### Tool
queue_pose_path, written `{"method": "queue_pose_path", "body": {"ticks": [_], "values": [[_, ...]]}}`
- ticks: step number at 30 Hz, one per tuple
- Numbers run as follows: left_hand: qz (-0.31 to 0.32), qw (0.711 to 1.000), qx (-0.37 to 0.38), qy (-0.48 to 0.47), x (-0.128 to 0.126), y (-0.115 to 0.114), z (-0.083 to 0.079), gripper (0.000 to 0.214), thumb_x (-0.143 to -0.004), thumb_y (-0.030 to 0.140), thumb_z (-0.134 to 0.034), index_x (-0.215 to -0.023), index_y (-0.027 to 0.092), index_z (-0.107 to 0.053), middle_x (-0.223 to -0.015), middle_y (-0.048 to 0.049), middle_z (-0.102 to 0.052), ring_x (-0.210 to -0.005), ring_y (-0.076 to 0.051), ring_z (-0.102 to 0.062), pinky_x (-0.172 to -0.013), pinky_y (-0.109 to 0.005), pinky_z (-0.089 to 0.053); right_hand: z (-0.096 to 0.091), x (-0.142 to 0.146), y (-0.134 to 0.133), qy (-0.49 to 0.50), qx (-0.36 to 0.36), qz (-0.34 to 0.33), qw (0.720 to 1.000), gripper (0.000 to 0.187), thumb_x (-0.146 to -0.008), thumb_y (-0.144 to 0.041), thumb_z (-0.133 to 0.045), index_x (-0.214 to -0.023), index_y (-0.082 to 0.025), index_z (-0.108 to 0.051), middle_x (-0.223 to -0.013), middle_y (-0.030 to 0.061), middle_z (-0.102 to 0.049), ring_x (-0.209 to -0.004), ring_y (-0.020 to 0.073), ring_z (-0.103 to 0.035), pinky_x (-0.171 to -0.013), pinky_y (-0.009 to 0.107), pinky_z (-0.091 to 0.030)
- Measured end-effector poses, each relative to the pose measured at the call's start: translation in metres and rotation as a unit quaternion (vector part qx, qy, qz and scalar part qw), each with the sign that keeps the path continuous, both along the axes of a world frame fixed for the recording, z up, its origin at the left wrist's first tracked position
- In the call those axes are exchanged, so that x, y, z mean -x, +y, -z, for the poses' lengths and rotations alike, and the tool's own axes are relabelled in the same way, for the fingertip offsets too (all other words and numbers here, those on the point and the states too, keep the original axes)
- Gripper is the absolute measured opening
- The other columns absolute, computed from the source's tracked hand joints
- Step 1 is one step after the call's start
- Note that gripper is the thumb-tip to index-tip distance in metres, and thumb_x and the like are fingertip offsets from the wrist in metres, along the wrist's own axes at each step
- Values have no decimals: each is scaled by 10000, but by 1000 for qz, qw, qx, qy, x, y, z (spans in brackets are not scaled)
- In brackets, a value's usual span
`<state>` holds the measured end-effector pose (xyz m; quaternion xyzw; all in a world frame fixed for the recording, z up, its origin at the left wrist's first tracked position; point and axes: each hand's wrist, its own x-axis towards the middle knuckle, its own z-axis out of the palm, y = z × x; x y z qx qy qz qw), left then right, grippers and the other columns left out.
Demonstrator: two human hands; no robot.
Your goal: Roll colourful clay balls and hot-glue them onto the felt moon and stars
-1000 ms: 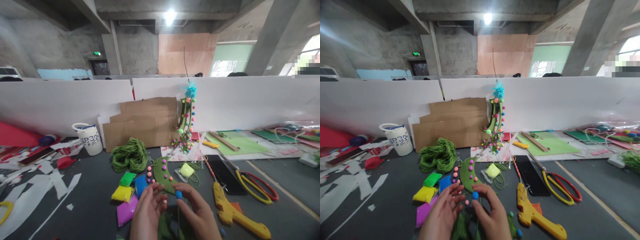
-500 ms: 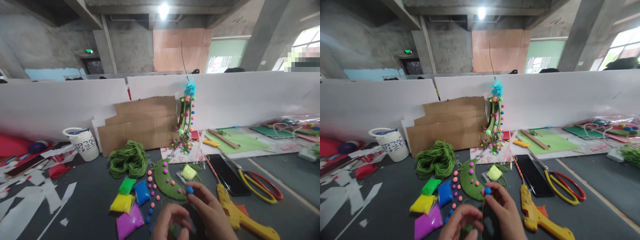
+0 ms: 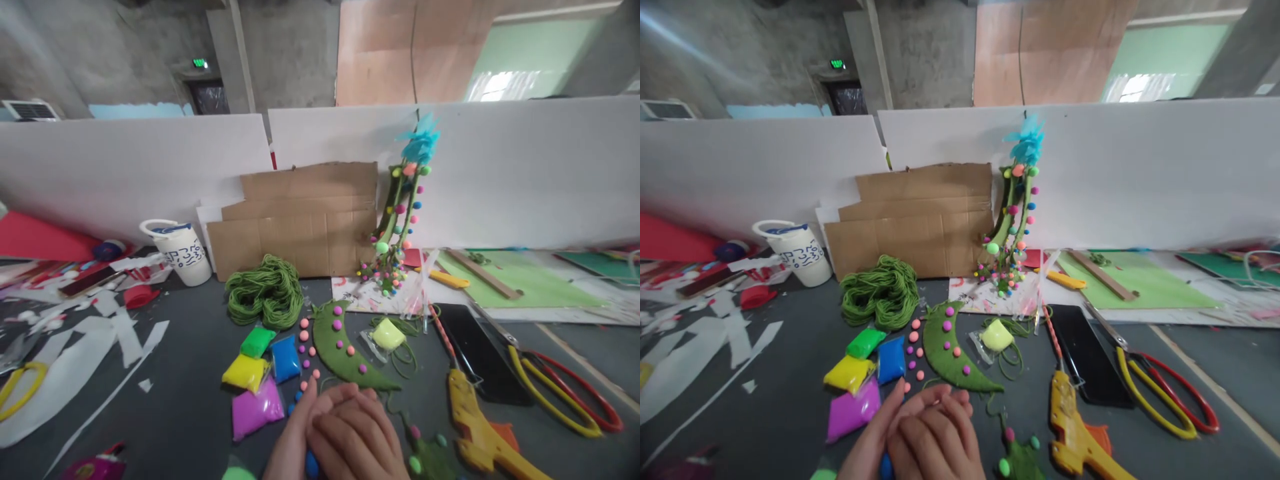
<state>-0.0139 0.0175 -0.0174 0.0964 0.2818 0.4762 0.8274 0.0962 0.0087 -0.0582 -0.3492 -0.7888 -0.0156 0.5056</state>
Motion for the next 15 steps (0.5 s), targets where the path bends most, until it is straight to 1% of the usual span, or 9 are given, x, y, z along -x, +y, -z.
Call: {"method": "queue_pose_path", "body": {"ticks": [2, 3, 5, 7, 9, 10, 11, 13, 15], "values": [[-30, 999, 12, 14, 1, -2, 6, 339, -896, 348, -468, -942, 105, -700, -999, -123, -731, -1129, -202, -592, -1060, -312, -334, -4, 0, 6, -30, -84, 4, 996, 366, -1005, -227, -354, -952, -217, -715, -862, -13, -771, -827, 137, -701, -1094, 318, -332], [-46, 998, 8, 31, 3, -5, 11, 335, -904, 333, -456, -985, 108, -692, -1034, -118, -725, -1146, -198, -581, -1063, -317, -336, -6, -3, 10, -81, -109, -14, 991, 347, -1003, -212, -362, -983, -190, -708, -943, -3, -764, -908, 138, -693, -1109, 323, -307], [-67, 995, -20, 72, 7, -11, 22, 345, -910, 326, -438, -1052, 128, -681, -1076, -107, -715, -1149, -198, -580, -1032, -326, -381, -10, -9, 15, -153, -130, -26, 979, 338, -1005, -223, -355, -1061, -165, -683, -1108, 17, -717, -1086, 162, -629, -1121, 352, -272], [-59, 990, -76, 103, 13, -15, 30, 414, -914, 364, -376, -1064, 139, -690, -1094, -98, -707, -1149, -217, -577, -955, -335, -452, -7, -7, 15, -168, -142, -15, 975, 375, -1019, -231, -302, -1117, -176, -660, -1202, 1, -666, -1210, 165, -534, -1131, 363, -228], [-52, 984, -129, 112, 19, -16, 31, 553, -911, 440, -267, -1077, 115, -683, -1152, -105, -674, -1174, -232, -550, -912, -338, -473, 3, 3, 9, -166, -143, -10, 976, 383, -1023, -220, -284, -1133, -183, -649, -1230, -11, -646, -1270, 153, -463, -1132, 353, -214], [-53, 982, -142, 112, 21, -14, 29, 603, -909, 470, -214, -1050, 141, -699, -1082, -129, -704, -1169, -232, -553, -932, -346, -456, 9, 11, 6, -173, -140, -14, 975, 361, -1019, -231, -310, -1135, -172, -646, -1236, 4, -641, -1283, 156, -445, -1127, 342, -231], [-58, 981, -150, 105, 21, -12, 26, 648, -908, 495, -176, -1162, 106, -628, -1275, -111, -592, -1229, -232, -494, -973, -359, -421, 15, 17, 4, -135, -139, -7, 981, 343, -1013, -242, -333, -1099, -175, -659, -1210, 11, -660, -1284, 157, -444, -1120, 336, -255], [-68, 987, -134, 56, 20, -6, 20, 655, -908, 526, -182, -1242, 119, -572, -1371, -126, -501, -1296, -236, -416, -1077, -403, -294, 20, 26, 2, -33, -141, 15, 989, 251, -981, -256, -433, -1032, -220, -676, -1163, -18, -688, -1281, 151, -448, -1113, 325, -288], [-54, 992, -107, -21, 18, -2, 17, 660, -896, 559, -248, -1255, 105, -564, -1396, -152, -468, -1353, -261, -320, -1132, -448, -159, 16, 23, 5, -88, -161, -16, 983, 282, -991, -225, -395, -1101, -208, -654, -1219, -14, -655, -1302, 138, -416, -1118, 299, -267]]}}
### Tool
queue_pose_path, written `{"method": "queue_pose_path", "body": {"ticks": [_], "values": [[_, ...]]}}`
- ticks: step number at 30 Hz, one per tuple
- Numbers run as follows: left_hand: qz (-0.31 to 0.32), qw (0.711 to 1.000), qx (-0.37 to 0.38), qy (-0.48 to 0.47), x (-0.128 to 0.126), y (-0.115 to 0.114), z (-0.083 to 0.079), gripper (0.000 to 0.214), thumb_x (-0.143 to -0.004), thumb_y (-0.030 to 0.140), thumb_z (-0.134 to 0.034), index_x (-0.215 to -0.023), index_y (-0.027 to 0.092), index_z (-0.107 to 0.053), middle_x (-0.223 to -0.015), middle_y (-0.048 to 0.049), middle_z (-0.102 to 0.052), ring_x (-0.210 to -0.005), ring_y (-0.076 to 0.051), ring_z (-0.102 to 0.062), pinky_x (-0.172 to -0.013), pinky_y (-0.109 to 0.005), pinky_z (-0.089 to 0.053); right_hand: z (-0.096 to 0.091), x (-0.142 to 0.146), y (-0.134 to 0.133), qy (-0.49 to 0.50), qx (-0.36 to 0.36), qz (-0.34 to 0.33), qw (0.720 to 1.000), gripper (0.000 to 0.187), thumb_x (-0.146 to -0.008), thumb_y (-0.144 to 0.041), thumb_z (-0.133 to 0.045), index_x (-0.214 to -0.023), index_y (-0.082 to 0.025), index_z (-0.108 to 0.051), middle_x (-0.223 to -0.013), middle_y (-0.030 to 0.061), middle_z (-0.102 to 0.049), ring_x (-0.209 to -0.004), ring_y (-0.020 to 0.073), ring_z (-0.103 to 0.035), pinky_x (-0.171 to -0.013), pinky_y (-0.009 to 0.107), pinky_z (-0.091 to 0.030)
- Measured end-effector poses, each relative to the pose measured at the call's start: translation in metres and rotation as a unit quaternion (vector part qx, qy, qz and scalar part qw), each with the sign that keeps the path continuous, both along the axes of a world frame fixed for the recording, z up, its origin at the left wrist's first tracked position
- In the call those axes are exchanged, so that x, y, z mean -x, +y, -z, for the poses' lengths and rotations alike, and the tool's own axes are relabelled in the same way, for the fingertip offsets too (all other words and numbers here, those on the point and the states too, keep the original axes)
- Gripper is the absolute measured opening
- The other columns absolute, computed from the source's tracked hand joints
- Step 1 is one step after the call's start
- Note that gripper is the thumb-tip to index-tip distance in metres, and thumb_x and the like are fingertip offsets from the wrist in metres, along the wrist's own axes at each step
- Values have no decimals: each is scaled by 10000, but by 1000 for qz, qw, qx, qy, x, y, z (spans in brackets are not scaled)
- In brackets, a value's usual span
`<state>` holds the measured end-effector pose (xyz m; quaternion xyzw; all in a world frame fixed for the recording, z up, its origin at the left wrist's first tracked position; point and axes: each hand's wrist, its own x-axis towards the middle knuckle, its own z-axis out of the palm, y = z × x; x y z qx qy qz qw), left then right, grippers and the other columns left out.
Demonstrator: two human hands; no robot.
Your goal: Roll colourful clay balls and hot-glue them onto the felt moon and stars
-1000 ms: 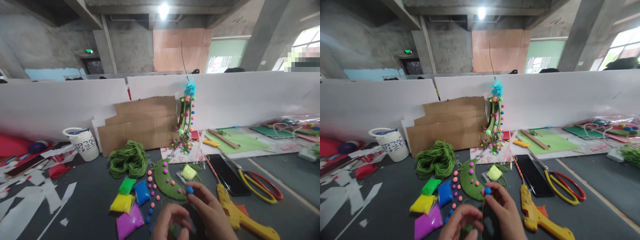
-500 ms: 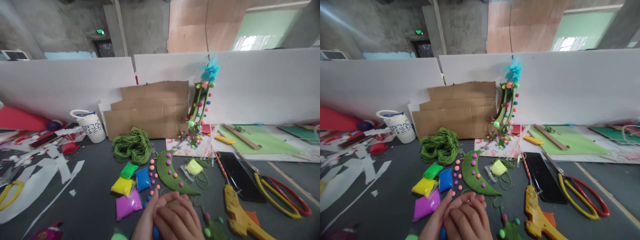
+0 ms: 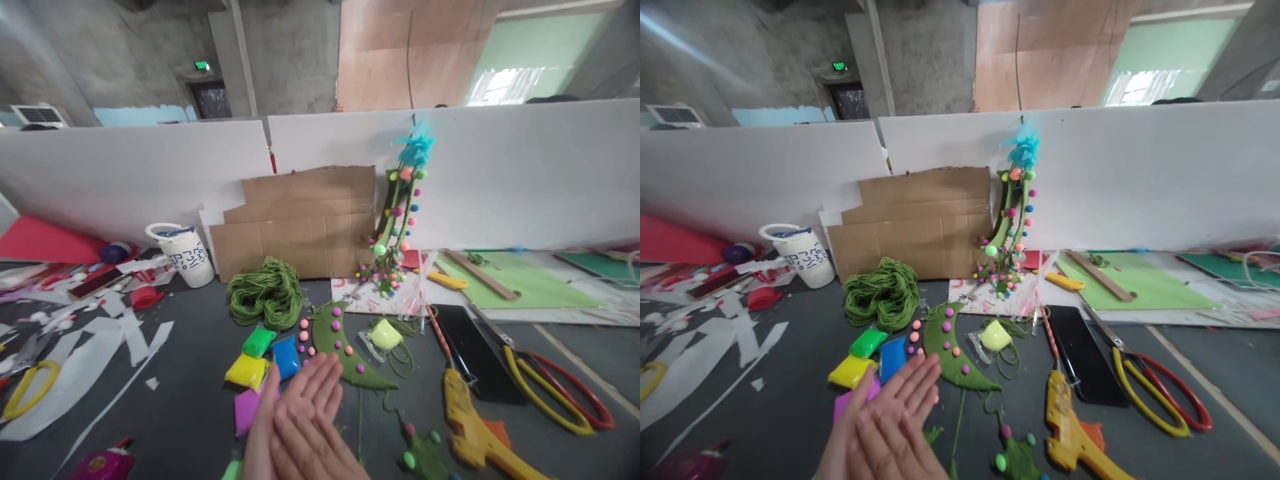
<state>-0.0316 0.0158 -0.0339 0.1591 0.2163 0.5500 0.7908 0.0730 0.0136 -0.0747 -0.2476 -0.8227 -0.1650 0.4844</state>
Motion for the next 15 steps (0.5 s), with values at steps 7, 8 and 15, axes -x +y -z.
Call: {"method": "queue_pose_path", "body": {"ticks": [7, 8, 15], "values": [[-12, 996, 7, -85, 5, -3, -1, 636, -896, 547, -305, -1261, 91, -557, -1415, -153, -447, -1374, -251, -276, -1156, -410, -70, -19, -22, 8, -127, -11, -41, 991, 280, -991, -222, -403, -1113, -167, -649, -1175, -6, -682, -1191, 150, -551, -1113, 321, -284], [-18, 997, 5, -73, 6, -3, -2, 624, -886, 546, -332, -1247, 98, -572, -1407, -157, -457, -1368, -254, -289, -1152, -409, -103, -20, -21, 9, -129, -23, -39, 991, 284, -994, -217, -395, -1118, -179, -648, -1174, -19, -682, -1164, 139, -572, -1099, 301, -316], [-45, 998, 29, 45, 9, 4, -5, 625, -889, 432, -171, -1058, 143, -699, -1331, -112, -551, -1363, -271, -267, -1001, -493, -335, -36, -19, 17, -124, -2, -26, 992, 341, -1017, -198, -319, -1061, -171, -656, -1057, -28, -736, -961, 138, -677, -1044, 283, -386]]}}
